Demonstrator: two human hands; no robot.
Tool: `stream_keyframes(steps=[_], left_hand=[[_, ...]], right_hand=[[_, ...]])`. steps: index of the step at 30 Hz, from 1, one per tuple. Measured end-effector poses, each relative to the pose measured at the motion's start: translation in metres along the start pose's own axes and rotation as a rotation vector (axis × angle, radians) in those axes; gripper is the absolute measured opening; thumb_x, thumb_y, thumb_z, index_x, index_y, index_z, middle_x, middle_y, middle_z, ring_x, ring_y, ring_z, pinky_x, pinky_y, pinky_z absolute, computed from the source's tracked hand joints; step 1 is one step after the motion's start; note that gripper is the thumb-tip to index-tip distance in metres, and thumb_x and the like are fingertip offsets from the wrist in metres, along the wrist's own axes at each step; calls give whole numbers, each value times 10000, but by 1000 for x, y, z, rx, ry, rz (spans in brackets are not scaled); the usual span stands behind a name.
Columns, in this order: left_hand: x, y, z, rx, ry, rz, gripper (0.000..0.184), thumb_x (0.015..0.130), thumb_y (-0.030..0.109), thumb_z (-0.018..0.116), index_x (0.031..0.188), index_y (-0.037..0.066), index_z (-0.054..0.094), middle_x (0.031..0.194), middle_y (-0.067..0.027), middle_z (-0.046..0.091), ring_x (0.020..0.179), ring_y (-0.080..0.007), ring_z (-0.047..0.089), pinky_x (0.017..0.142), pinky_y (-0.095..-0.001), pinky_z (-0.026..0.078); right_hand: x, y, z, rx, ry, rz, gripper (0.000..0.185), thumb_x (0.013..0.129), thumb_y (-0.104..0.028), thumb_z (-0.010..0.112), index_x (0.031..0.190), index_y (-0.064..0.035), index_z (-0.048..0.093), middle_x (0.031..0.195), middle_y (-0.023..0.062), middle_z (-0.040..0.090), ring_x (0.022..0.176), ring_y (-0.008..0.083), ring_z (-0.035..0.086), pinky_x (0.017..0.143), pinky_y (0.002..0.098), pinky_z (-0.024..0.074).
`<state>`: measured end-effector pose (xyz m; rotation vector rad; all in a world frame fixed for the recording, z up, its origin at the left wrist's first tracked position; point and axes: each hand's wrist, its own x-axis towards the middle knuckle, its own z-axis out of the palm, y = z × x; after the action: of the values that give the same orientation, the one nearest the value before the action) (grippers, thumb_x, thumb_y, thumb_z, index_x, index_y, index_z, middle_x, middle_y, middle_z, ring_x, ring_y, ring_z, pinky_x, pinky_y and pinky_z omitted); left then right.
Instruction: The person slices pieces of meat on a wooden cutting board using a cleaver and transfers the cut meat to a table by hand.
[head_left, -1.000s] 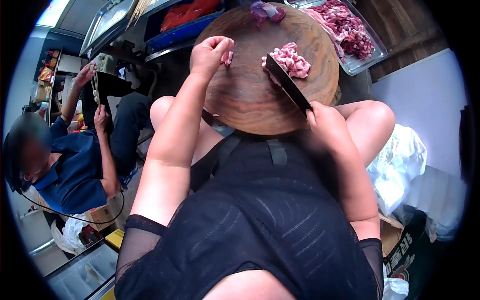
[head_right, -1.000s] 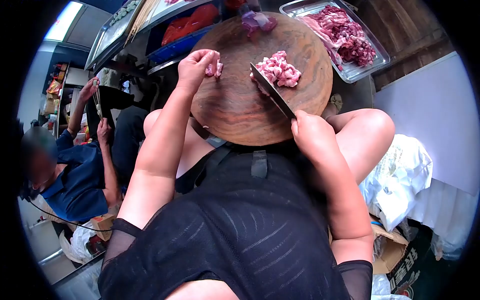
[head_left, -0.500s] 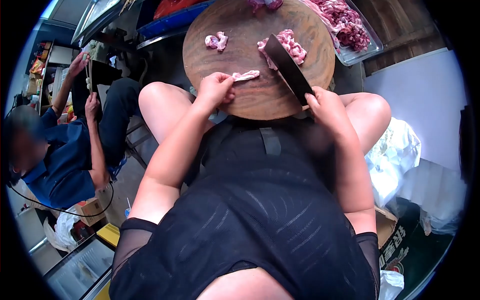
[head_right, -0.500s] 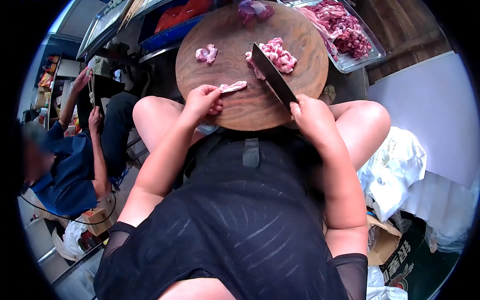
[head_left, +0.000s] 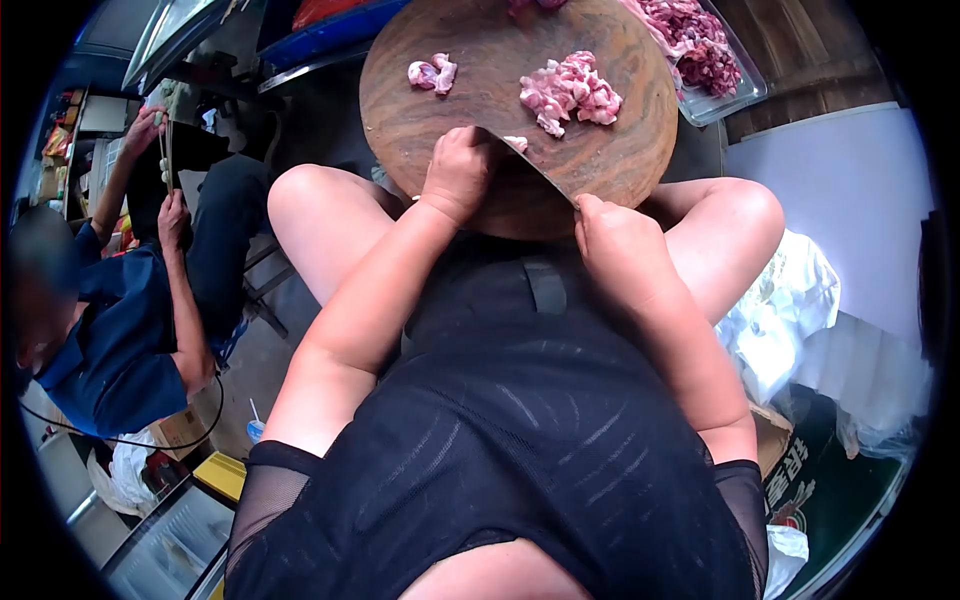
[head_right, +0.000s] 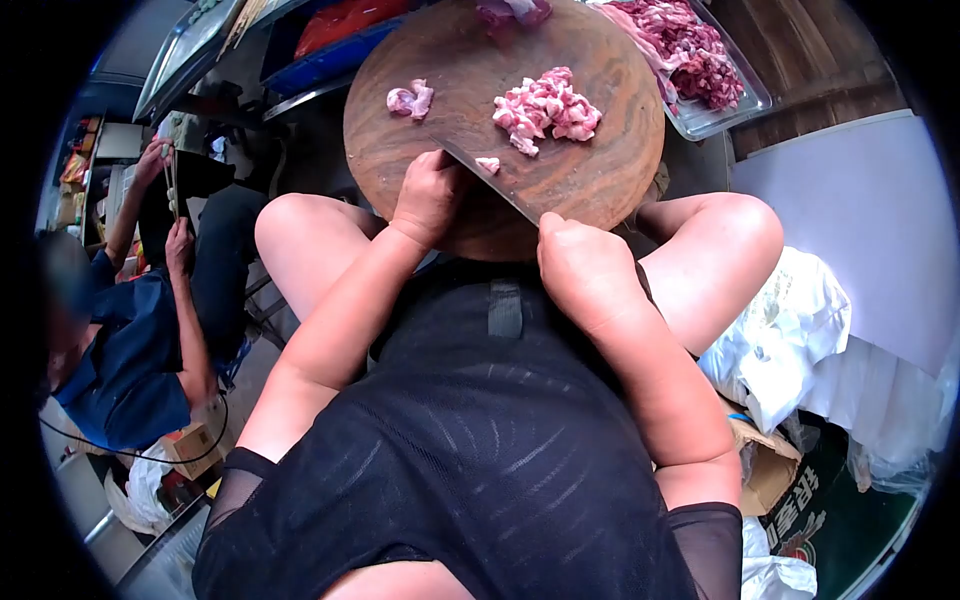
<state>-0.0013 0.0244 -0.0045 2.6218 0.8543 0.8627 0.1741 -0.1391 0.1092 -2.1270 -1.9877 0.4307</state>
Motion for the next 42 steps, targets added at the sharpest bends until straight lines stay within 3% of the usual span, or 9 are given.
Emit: stream_keyframes(steps=[4, 6, 13, 16, 21, 27, 31, 33, 42], left_hand=[[0, 1, 2, -208, -11, -101, 221, 779, 111, 628, 962, 177, 732, 977, -79, 626, 924, -308, 600, 794, -418, 499], [3, -2, 3, 27, 74, 91, 234, 779, 131, 633, 978, 197, 736, 1007, -79, 634, 952, -309, 603, 801, -427, 497], [6, 3, -20, 52, -57, -24, 191, 789, 231, 697, 969, 171, 719, 1006, -52, 646, 982, -286, 605, 798, -435, 487], [1, 5, -32, 180, -74, -171, 224, 833, 346, 693, 862, 124, 684, 918, -85, 659, 835, -326, 628, 755, -451, 469], [-3, 3, -43, 91, -298, -283, 204, 844, 317, 696, 897, 120, 699, 863, -108, 656, 840, -321, 626, 758, -438, 476], [8, 8, -28, -73, 58, -58, 198, 830, 238, 690, 985, 115, 700, 961, -97, 639, 932, -310, 609, 816, -428, 484], [30, 18, -10, -118, -48, -40, 180, 830, 137, 663, 989, 54, 683, 1014, -147, 627, 956, -341, 604, 847, -418, 494], [37, 17, -7, -38, -297, -181, 144, 826, 121, 649, 954, 71, 691, 988, -160, 632, 919, -358, 616, 828, -433, 508], [29, 15, -15, -100, -358, -224, 168, 775, 118, 640, 914, 57, 710, 908, -187, 671, 889, -367, 648, 803, -437, 524]], right_hand=[[15, -8, -3, -29, -105, -18, 115, 851, -73, 496, 848, -4, 588, 754, 207, 673, 714, 378, 680, 653, 477, 548], [38, -12, 7, -25, -89, -32, 121, 850, -73, 494, 847, -5, 594, 764, 209, 675, 723, 377, 682, 657, 475, 550], [70, 1, 1, 47, -203, -36, 233, 908, -160, 494, 852, 28, 621, 808, 259, 653, 803, 428, 650, 716, 516, 509], [46, 27, -16, 68, -250, 79, 252, 925, -187, 533, 877, 46, 616, 824, 274, 644, 831, 446, 633, 754, 511, 497], [15, 47, -16, 99, -60, 215, 264, 926, -198, 525, 846, 30, 632, 804, 263, 653, 807, 428, 643, 762, 514, 500], [12, 41, -13, 53, -41, 157, 257, 924, -195, 522, 842, 24, 629, 794, 250, 653, 795, 429, 639, 744, 511, 504], [12, 40, -16, 49, -54, 167, 244, 924, -198, 523, 848, 6, 632, 800, 244, 655, 804, 422, 640, 746, 511, 504], [11, 39, -21, 28, -64, 173, 237, 926, -200, 524, 858, 1, 628, 804, 243, 656, 806, 418, 641, 744, 512, 504], [12, 23, -6, -7, -67, 35, 185, 900, -124, 471, 863, -17, 617, 824, 222, 674, 814, 397, 664, 716, 505, 524]])
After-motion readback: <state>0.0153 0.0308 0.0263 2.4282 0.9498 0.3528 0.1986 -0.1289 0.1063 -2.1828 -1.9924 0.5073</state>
